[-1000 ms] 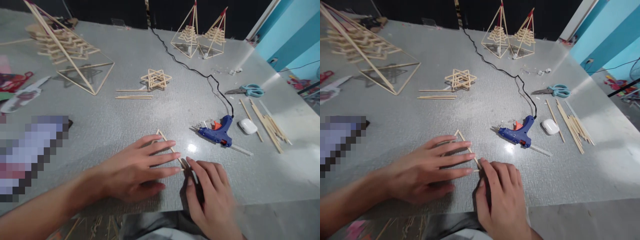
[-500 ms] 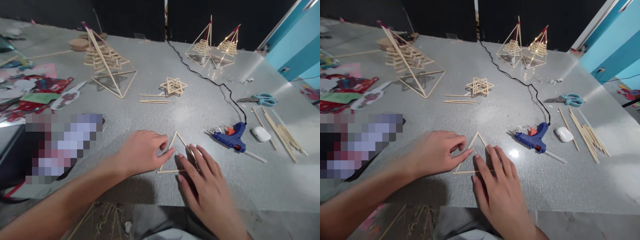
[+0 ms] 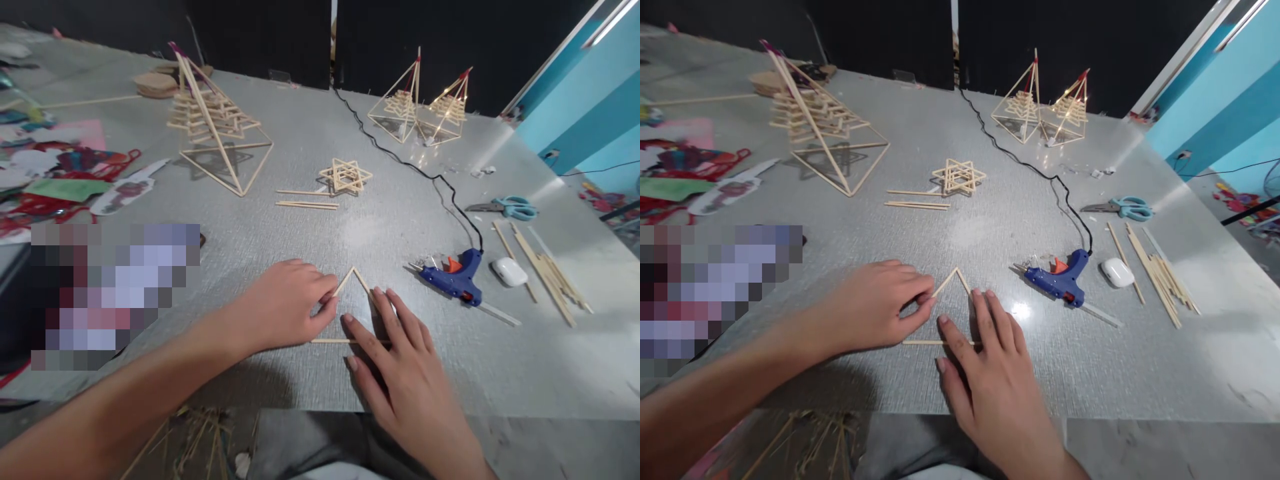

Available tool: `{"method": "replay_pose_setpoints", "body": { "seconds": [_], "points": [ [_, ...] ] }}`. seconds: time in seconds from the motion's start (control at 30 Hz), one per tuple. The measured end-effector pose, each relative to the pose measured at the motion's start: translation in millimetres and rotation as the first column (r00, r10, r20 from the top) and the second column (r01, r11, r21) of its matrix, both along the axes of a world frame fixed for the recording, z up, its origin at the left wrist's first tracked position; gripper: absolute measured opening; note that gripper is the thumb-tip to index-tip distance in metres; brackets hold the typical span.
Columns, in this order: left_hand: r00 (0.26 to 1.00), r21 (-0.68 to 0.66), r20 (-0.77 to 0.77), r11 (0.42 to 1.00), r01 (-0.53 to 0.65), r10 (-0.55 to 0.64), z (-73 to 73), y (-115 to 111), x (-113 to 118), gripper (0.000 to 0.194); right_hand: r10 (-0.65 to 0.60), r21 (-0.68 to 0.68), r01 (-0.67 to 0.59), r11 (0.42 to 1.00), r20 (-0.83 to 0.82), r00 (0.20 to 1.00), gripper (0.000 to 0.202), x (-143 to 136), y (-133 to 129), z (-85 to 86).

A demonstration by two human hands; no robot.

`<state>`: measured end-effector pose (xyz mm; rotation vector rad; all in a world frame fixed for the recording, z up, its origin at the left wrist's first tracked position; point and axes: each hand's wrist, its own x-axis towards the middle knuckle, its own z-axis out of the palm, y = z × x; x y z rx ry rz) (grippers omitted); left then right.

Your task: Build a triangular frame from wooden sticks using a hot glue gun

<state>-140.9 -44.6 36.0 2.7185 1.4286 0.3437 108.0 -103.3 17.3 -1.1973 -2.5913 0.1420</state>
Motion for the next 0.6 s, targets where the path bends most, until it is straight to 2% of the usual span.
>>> {"method": "replay_pose_setpoints", "body": {
  "seconds": [0.23,0.6],
  "points": [
    [1.0,-0.022,0.002,1.0,0.017,-0.017,-1.4,2.2,0.2,0.026,0.032,0.019,-0.032,0.999,-0.022,0.999,0.044,0.7,-0.4,-0.6],
    [0.996,-0.019,-0.019,0.996,0.089,-0.089,1.0,2.7,-2.0,0.027,0.04,-0.008,-0.04,0.999,-0.008,0.999,0.048,0.5,1.2,-0.3]
  ]
}}
